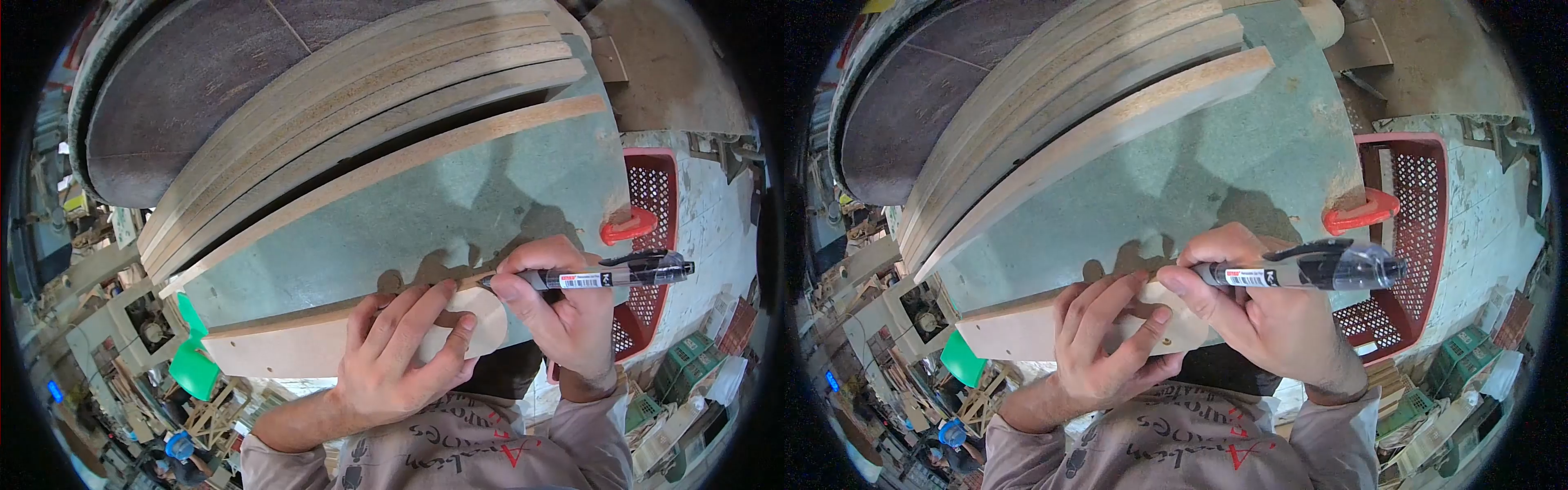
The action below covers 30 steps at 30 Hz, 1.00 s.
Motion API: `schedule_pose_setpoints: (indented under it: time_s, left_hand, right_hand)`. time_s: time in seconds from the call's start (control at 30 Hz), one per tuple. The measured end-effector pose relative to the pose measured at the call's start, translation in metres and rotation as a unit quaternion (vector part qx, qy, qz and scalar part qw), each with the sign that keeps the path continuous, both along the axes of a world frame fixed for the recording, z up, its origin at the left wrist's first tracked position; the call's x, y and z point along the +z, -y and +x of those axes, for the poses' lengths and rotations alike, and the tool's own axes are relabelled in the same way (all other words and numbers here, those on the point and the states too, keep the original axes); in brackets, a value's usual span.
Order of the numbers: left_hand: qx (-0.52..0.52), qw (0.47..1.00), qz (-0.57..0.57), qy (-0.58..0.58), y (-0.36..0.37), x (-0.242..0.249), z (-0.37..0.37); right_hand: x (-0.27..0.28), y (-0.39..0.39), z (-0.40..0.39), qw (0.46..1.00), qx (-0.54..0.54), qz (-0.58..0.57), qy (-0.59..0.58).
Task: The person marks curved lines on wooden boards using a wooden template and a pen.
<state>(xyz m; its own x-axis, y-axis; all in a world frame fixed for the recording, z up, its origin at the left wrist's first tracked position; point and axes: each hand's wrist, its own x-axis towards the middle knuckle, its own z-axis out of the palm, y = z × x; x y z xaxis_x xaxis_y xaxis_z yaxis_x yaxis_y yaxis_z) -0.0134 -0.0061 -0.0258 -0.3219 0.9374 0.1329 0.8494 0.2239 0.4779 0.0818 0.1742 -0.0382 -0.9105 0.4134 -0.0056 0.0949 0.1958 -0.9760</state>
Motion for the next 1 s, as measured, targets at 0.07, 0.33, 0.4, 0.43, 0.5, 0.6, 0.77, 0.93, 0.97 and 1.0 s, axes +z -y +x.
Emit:
schedule_pose_setpoints:
  time_s: [0.07, 0.33, 0.4, 0.43, 0.5, 0.6, 0.77, 0.93, 0.97, 1.0]
  left_hand:
    - [0.000, 1.000, -0.001, 0.001, 0.000, 0.000, 0.000]
    - [0.003, 1.000, -0.009, -0.002, -0.001, 0.001, 0.001]
    - [0.005, 1.000, -0.008, -0.004, -0.001, 0.001, 0.001]
    - [0.007, 1.000, -0.006, -0.005, -0.001, 0.000, 0.002]
    - [0.013, 1.000, -0.012, -0.011, 0.000, 0.000, 0.003]
    - [0.021, 0.999, -0.018, -0.018, 0.000, 0.000, 0.004]
    - [0.023, 0.999, -0.012, -0.027, 0.000, -0.001, 0.004]
    - [0.022, 1.000, -0.003, -0.020, -0.001, -0.001, 0.004]
    - [0.022, 1.000, -0.003, -0.020, -0.001, -0.001, 0.004]
    - [0.023, 0.999, -0.001, -0.023, -0.001, -0.002, 0.004]
  right_hand:
    - [0.001, 0.000, 0.000, 1.000, -0.006, -0.011, 0.014]
    - [0.005, 0.000, 0.004, 0.998, -0.032, -0.028, 0.042]
    - [0.002, 0.001, 0.003, 0.998, -0.037, -0.049, 0.011]
    - [0.002, 0.000, 0.002, 0.998, -0.039, -0.049, 0.010]
    - [0.002, -0.002, 0.000, 0.999, -0.001, -0.017, 0.028]
    - [0.004, -0.002, 0.000, 0.999, -0.004, -0.011, 0.029]
    - [0.004, 0.001, 0.012, 0.999, -0.042, 0.010, 0.018]
    - [0.004, 0.002, 0.024, 0.999, -0.051, -0.006, 0.014]
    - [0.004, 0.002, 0.024, 0.997, -0.061, -0.036, 0.009]
    - [0.003, 0.003, 0.023, 0.995, -0.070, -0.066, 0.003]
